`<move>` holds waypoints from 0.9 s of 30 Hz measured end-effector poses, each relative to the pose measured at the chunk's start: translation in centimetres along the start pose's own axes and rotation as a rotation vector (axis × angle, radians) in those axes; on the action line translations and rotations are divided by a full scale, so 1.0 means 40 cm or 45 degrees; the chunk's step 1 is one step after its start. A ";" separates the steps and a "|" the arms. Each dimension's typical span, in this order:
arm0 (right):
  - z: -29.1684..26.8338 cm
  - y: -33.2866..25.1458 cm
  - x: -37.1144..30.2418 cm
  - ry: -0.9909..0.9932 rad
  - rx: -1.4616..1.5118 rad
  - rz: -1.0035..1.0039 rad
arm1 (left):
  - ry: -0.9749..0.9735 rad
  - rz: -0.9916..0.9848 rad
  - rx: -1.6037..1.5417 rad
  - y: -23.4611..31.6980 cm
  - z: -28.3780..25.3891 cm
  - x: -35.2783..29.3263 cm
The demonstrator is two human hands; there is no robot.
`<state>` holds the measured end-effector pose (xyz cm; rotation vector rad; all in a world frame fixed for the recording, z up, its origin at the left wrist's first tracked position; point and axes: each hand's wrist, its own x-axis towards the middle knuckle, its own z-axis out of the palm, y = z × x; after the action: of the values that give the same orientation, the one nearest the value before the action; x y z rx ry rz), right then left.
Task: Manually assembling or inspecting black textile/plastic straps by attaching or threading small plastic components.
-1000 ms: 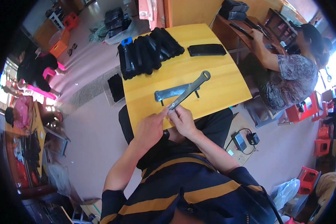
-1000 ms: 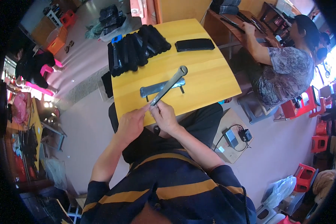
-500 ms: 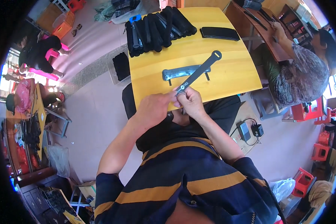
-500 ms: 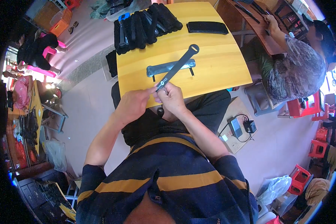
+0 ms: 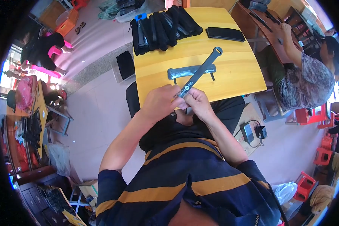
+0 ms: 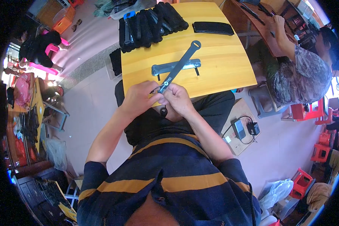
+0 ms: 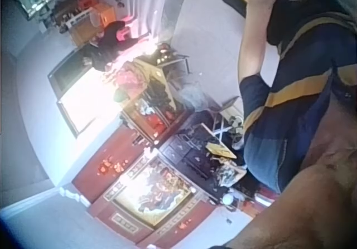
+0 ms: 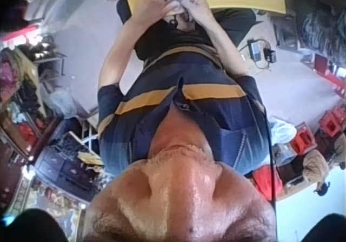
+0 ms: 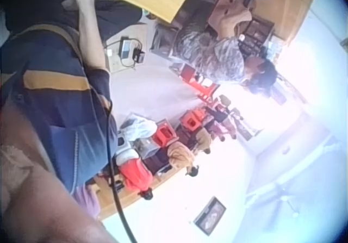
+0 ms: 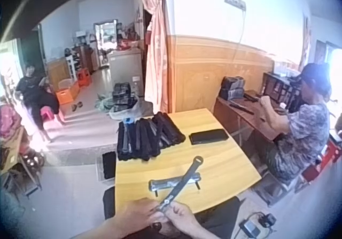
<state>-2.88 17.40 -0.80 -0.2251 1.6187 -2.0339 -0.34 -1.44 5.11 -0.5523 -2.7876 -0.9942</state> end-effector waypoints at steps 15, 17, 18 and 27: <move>0.001 0.040 0.010 0.073 -0.041 -0.108 | -0.336 -0.118 0.460 0.059 0.019 0.026; 0.004 0.011 -0.003 0.068 -0.059 -0.122 | -0.321 -0.076 0.441 0.050 0.018 0.033; 0.006 -0.005 -0.013 0.022 -0.031 -0.123 | -0.303 -0.052 0.365 0.048 0.016 0.036; -0.040 -0.020 -0.026 0.091 -0.850 -0.518 | -0.200 -0.056 -0.118 0.048 0.020 0.046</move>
<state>-2.94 19.42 -0.28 -0.7784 2.4124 -1.6954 -1.31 1.00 6.04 -0.6086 -2.9136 -1.1412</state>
